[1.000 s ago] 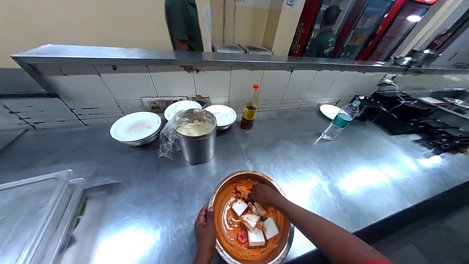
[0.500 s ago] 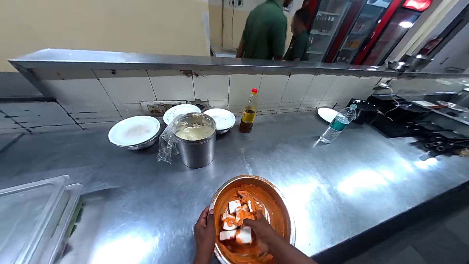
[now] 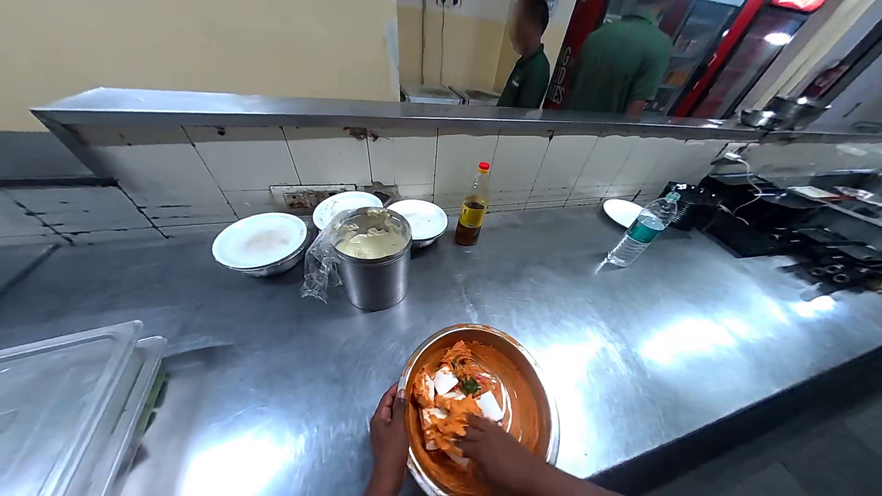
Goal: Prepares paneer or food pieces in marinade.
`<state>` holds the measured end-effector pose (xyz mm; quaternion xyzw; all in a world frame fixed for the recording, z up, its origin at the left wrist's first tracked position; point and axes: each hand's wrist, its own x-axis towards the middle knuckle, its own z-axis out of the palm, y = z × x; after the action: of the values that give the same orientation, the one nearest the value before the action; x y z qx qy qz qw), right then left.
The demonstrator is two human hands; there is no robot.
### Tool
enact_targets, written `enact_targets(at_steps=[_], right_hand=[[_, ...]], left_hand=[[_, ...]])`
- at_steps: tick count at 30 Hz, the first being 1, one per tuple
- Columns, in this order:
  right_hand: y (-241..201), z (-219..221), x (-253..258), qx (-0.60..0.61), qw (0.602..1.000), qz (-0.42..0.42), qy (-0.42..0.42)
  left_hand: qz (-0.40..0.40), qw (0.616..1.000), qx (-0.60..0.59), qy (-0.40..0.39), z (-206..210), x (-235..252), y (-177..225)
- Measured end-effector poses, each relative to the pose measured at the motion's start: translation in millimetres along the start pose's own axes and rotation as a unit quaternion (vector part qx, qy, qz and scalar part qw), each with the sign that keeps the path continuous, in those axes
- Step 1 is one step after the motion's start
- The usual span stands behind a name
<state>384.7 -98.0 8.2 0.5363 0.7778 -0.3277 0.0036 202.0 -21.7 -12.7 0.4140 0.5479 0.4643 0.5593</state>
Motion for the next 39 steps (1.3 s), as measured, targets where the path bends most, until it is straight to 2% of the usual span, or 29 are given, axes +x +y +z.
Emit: enact_targets(at_steps=[3,6,9,10,13,16,19,22,24,27,28,31,32,34,36,39], right_hand=[[34.1,-35.3,-10.8,0.042,0.999,0.017,0.014],[24.9,-44.3,5.4,0.086,0.99,0.046,0.105],[17.7,-48.5,30.4,0.11,0.981,-0.002,0.162],[20.5,-56.3,37.7,0.114,0.979,0.019,0.17],[47.2,-77.5,58.9,0.068,0.98,0.14,0.121],[71.6,-74.5,53.5,0.008,0.99,0.142,0.026],[67.5,-53.8,20.8,0.034,0.983,0.183,0.002],[38.1,-35.1,-0.4,0.123,0.95,0.288,-0.011],[19.3,-17.5,-3.1,0.239,0.911,0.335,0.005],[-3.9,-1.4,2.3,0.412,0.835,0.354,0.089],[-10.6,-2.8,3.3,0.431,0.832,0.333,0.108],[-0.6,-22.1,8.7,0.307,0.911,0.23,0.153],[10.4,-29.3,11.2,0.279,0.919,0.226,0.161],[32.7,-41.3,13.9,0.263,0.918,0.259,0.142],[43.8,-55.2,11.1,0.25,0.923,0.285,0.071],[40.1,-82.7,15.6,0.218,0.896,0.378,0.083]], left_hand=[[0.004,1.0,0.0,0.004,1.5,0.7,-0.6],[0.002,1.0,0.003,0.004,1.1,0.0,-0.1],[0.002,1.0,-0.004,0.003,0.3,-0.2,-0.4],[0.004,1.0,-0.004,0.002,-0.4,0.0,-1.3],[0.01,1.0,-0.001,0.0,-1.2,0.1,-4.3],[0.018,1.0,0.014,0.013,2.0,-0.5,-2.8],[0.029,0.999,0.023,0.036,6.8,-2.8,-2.2],[0.032,0.998,0.029,0.04,9.6,-1.0,-0.9],[0.035,0.998,0.031,0.038,8.7,1.2,-1.4],[0.031,0.999,0.034,0.026,6.9,4.2,-0.7],[0.026,0.999,0.033,0.022,5.9,4.9,-0.3],[0.018,0.999,0.025,0.012,5.2,4.9,0.8],[0.019,0.999,0.024,0.01,4.2,4.1,-0.5],[0.019,1.0,0.021,0.003,2.2,2.6,-1.1],[0.022,1.0,0.016,0.002,1.7,1.6,-1.5],[0.018,1.0,0.006,-0.01,-0.7,2.0,-2.8]])
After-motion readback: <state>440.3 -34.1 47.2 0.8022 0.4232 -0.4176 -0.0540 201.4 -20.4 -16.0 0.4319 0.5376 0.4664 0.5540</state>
